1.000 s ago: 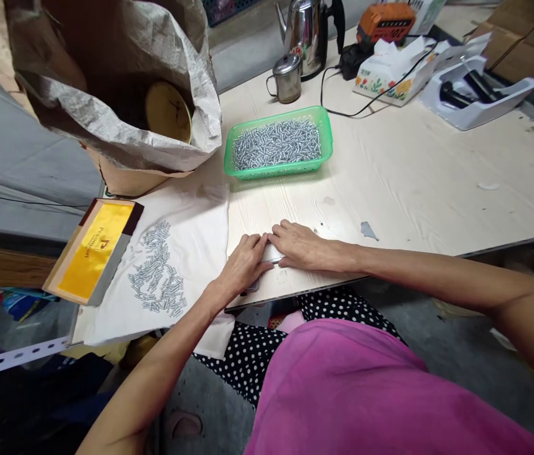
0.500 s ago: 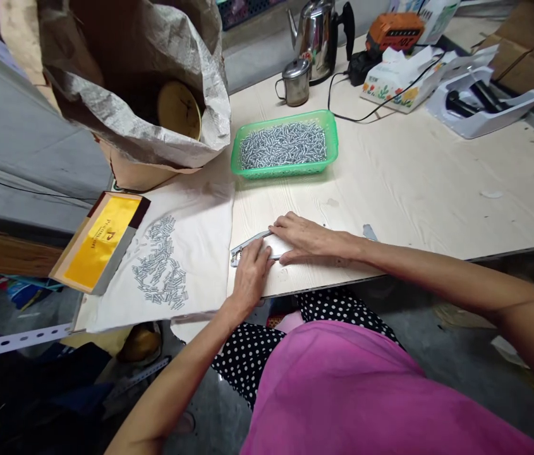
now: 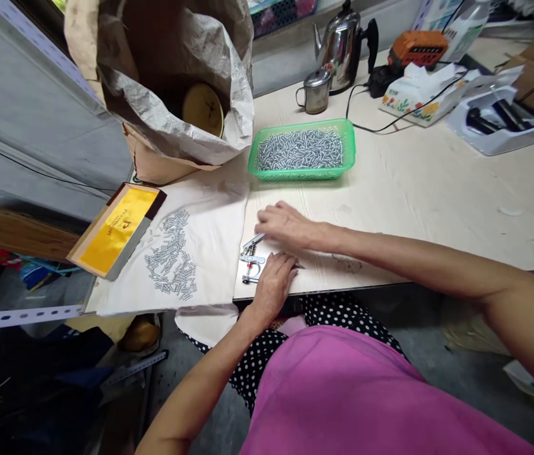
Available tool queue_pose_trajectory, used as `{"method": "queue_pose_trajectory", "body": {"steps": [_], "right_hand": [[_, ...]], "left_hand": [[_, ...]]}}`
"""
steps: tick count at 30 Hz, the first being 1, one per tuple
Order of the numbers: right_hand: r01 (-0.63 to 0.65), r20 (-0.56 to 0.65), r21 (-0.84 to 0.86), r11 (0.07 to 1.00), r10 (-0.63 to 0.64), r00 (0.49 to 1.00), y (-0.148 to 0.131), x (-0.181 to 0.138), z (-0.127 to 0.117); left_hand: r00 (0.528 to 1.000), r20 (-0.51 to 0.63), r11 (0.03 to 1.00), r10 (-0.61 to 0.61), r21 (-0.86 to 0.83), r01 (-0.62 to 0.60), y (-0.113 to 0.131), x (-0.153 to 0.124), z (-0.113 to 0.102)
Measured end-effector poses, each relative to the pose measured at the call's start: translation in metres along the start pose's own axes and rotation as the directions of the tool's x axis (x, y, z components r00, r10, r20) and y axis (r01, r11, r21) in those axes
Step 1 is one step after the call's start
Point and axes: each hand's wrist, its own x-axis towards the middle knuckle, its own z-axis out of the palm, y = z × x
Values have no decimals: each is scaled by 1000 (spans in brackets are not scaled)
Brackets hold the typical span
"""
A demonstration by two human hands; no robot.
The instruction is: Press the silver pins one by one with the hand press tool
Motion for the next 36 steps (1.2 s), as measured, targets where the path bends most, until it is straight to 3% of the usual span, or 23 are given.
{"method": "queue_pose_trajectory", "body": {"steps": [3,6,8,10,12,13,15,18,21,23,25,27,29,33,36], "right_hand": [[284,24,19,959,-285,958,-37,3,9],[383,-19,36,923,-383,924,-58,4,21],[411,-47,63,909,-409,911,-60,6,28],[442,-43,87,893,-439,897,-59,10,34],[478,-50,129,869,-476,878,-57,13,41],[479,-69,167,862,-474,878,-56,14,44],[427,-147,276,861,-401,904,-53,15,49],[268,-319,418,868,-136,938,-40,17,42],[117,-485,391,913,97,869,-7,22,9],[-76,-535,273,959,217,816,21,25,-21],[-296,-560,129,946,316,766,44,24,-48],[-425,-563,36,905,369,739,52,20,-62],[-414,-504,8,910,361,785,42,11,-58],[-168,-204,123,978,190,960,-12,-17,-13],[-118,-88,196,973,138,987,-50,-42,22]], "left_hand": [[999,42,999,19,29,-20,9,-13,-1],[976,42,976,214,37,-216,17,-39,-19],[955,-55,953,291,104,-285,9,-55,-43],[962,-197,959,189,249,-138,-14,-64,-76],[940,-333,903,-69,379,200,-48,-65,-111],[904,-383,842,-190,410,351,-67,-62,-128],[820,-426,707,-383,435,557,-102,-52,-153],[753,-378,588,-539,470,658,-136,-33,-171],[741,-284,534,-609,544,648,-149,-16,-172],[728,-234,498,-645,593,632,-152,-9,-171],[702,-221,459,-677,620,637,-156,-4,-170],[676,-232,425,-700,626,655,-161,-1,-171],[668,-228,418,-708,627,657,-166,2,-172],[692,-177,454,-700,637,623,-177,7,-174],[657,-163,459,-736,593,661,-185,14,-179]]}}
